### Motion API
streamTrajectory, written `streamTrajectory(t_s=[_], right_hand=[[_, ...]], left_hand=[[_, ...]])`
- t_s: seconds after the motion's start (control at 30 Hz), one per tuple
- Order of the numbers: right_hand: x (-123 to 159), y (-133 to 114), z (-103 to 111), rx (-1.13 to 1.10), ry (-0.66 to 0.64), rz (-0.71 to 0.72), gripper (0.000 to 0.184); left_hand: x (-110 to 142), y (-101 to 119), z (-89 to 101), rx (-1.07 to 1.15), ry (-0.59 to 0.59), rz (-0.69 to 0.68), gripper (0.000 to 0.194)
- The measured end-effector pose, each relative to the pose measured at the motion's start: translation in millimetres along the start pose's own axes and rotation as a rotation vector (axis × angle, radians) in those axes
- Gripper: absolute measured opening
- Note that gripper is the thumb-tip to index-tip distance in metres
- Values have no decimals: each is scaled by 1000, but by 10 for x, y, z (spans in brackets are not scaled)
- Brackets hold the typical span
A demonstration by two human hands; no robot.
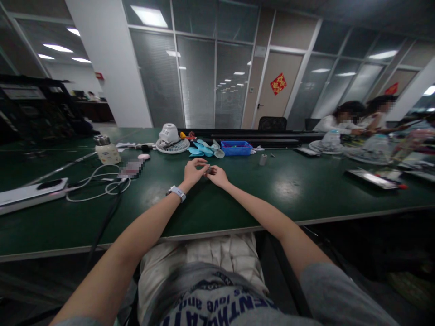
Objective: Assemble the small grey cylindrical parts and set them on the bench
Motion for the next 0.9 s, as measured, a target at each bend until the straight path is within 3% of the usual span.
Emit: streamTrajectory(t_s=[0.13,0.33,0.53,0.77,0.9], right_hand=[[-4,6,0,-17,-9,-20,31],[50,-60,44,25,-10,22,35],[138,-234,196,201,51,142,39],[129,-351,314,296,69,194,35],[-16,-343,706,424,213,170,35]], left_hand=[[-31,69,-4,-56,25,16,23],[-102,-2,185,-135,126,104,29],[-19,-313,148,-245,-64,167,23],[30,-396,64,-307,-169,171,27],[37,-438,77,-322,-182,205,31]])
Point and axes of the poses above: each hand's wrist, its own x-axis away from the middle knuckle, its own z-axis out of the back of the hand, y = z × x, the point moved 6 cm from there along -x, towards the middle knuckle, and after that the axes turned 13 degrees about y, right-handed, at the moved point
